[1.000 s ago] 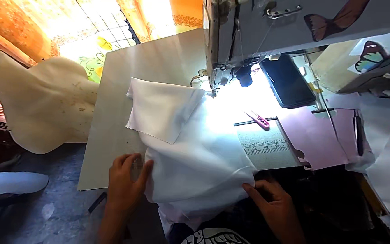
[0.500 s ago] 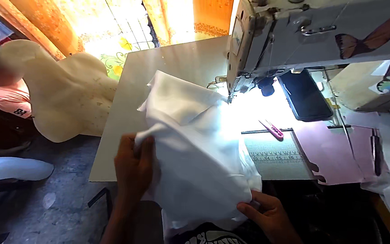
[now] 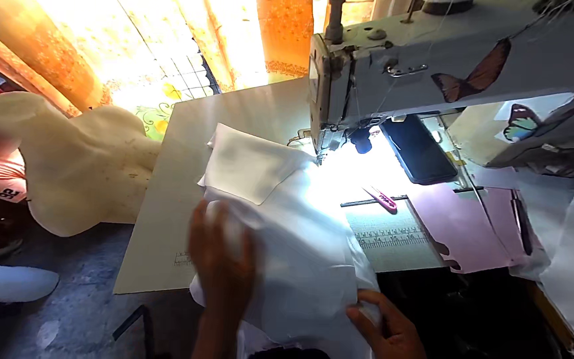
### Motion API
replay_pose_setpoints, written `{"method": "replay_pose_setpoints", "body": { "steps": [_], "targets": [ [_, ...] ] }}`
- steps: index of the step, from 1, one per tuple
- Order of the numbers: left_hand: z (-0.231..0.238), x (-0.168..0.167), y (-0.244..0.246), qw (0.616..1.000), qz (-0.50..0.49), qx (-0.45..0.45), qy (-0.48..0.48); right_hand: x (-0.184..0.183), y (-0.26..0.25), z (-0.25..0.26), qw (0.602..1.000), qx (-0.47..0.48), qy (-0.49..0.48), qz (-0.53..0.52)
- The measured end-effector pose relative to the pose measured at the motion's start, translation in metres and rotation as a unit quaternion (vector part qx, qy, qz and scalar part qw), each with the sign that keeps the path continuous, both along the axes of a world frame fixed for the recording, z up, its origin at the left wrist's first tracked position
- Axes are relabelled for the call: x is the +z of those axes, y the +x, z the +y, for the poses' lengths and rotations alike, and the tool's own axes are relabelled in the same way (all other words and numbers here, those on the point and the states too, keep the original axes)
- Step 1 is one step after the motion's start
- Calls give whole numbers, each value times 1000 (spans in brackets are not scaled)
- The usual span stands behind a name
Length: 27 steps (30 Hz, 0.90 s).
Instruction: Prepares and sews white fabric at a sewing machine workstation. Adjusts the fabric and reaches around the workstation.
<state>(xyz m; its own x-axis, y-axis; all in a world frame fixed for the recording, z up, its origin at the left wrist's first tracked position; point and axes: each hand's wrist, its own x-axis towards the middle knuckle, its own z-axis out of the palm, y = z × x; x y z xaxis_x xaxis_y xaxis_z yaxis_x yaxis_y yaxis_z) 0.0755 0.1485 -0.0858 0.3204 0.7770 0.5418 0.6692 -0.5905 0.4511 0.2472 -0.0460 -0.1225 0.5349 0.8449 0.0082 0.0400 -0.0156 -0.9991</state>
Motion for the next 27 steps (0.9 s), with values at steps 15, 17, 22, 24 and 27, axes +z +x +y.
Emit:
{"method": "replay_pose_setpoints", "body": {
  "steps": [15, 17, 22, 24, 27],
  "targets": [
    [18, 23, 28, 975, -80, -184, -93, 7, 22, 6, 994, -65, 3, 93],
    [23, 37, 29, 966, -134, -201, -96, 8, 27, 5, 993, -65, 18, 99],
    [3, 41, 40, 946, 33, -320, -40, 12, 30, 1, 997, -58, 26, 39],
    [-10, 29, 51, 934, 107, -339, -36, 9, 17, 1, 999, -30, 15, -39],
    [-28, 18, 57, 935, 123, -322, -90, 1, -8, 4, 995, -3, 5, -102]
  ]
}}
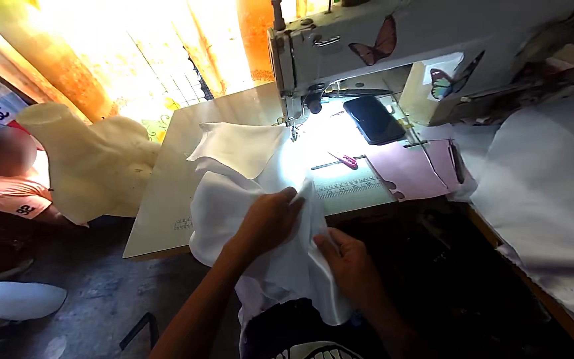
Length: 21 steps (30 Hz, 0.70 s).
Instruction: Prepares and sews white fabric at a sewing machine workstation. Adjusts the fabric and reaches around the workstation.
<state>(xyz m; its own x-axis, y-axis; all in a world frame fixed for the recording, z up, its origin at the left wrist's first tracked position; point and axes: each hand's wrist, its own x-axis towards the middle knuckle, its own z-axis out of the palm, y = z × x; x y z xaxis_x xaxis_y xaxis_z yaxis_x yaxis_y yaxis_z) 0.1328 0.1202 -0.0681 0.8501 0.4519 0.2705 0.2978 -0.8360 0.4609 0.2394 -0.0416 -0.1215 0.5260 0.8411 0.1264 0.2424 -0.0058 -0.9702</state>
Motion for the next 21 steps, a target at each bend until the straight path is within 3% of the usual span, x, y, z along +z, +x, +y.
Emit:
{"method": "replay_pose_setpoints", "body": {
  "steps": [5, 9, 11, 17, 21],
  "targets": [
    [-24, 24, 3, 982, 119, 120, -82, -3, -35, 8, 994, -13, 62, -86],
    [-18, 37, 10, 965, 201, 163, -49, 0, -52, 12, 987, 51, 108, -105],
    [-13, 42, 8, 963, 203, 177, -24, -6, -46, 12, 988, 39, 136, -66],
    [-15, 40, 0, 965, 142, 220, 14, -35, -4, 9, 985, -122, 123, -18],
    [-17, 32, 2, 967, 114, 228, 4, -35, -2, 13, 993, -96, 67, -32]
  ]
}}
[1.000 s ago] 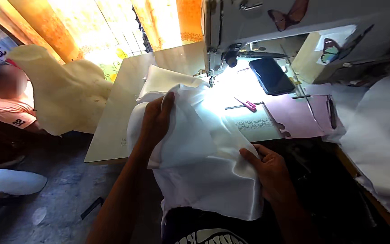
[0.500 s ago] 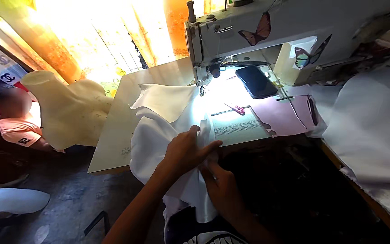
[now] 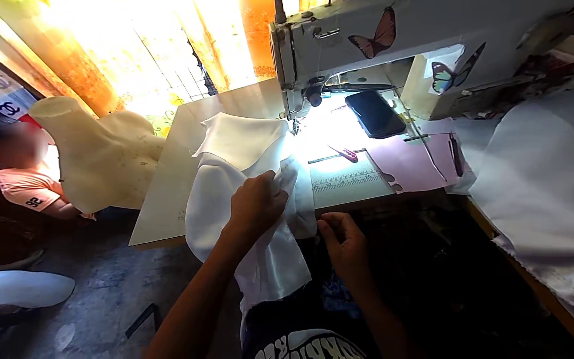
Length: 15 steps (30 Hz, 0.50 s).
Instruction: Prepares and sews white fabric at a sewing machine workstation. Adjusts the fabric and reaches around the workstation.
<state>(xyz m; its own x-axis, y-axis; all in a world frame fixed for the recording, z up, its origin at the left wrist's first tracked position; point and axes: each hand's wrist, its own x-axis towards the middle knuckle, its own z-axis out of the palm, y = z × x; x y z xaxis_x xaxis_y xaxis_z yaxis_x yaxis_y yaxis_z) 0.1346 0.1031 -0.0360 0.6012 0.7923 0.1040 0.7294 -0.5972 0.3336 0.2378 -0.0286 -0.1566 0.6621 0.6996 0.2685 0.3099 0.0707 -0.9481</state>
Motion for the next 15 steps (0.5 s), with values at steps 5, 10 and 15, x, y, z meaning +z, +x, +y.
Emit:
{"method": "replay_pose_setpoints", "body": {
  "steps": [5, 10, 15],
  "targets": [
    [-8, -18, 1, 993, 1, -87, 82, -4, -4, 15, 984, 89, -95, 120],
    [-17, -33, 4, 981, 62, -85, 162, -6, -15, 21, 977, 68, 54, 192],
    [-18, -31, 7, 974, 75, -66, 204, -1, -21, 14, 982, 57, 73, 162]
  ]
}}
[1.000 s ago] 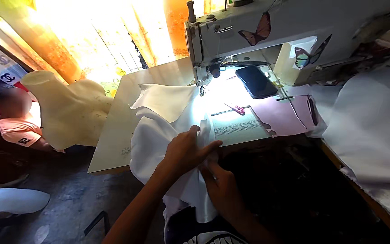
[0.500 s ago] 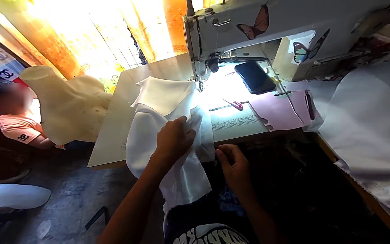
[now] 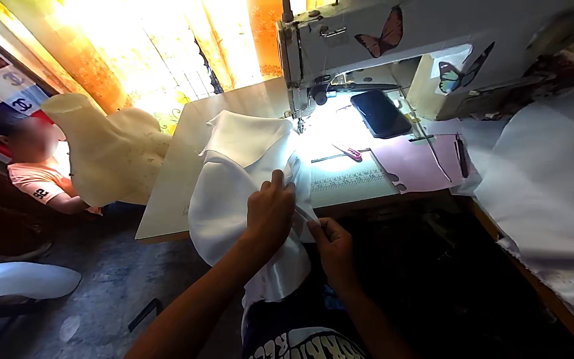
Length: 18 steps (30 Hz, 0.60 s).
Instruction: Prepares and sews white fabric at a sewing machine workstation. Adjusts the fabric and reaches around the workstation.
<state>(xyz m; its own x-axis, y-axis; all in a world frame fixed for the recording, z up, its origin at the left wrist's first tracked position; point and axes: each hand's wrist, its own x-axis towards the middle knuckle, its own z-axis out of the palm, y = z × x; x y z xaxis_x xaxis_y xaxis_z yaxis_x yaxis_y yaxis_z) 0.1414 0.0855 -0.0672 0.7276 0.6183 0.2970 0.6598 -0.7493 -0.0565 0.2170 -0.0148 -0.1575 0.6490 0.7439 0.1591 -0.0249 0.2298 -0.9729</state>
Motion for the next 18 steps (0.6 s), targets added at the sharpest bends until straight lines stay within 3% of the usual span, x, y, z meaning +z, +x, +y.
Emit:
{"method": "replay_pose_setpoints", "body": {
  "steps": [5, 10, 13, 15, 18],
  "targets": [
    [16, 12, -13, 992, 82, -42, 86, 3, 3, -12, 1000, -11, 13, 13],
    [22, -5, -20, 969, 61, -190, 142, -7, 3, -15, 997, 15, -31, 67],
    [15, -15, -11, 979, -26, -180, 95, -9, 3, -15, 997, 25, -35, 61],
    [11, -13, -7, 987, -82, -134, 9, -9, 4, -16, 999, 13, -37, 34],
    [9, -8, -6, 981, -149, -67, -108, -10, 9, -13, 992, -55, -48, -99]
  ]
}}
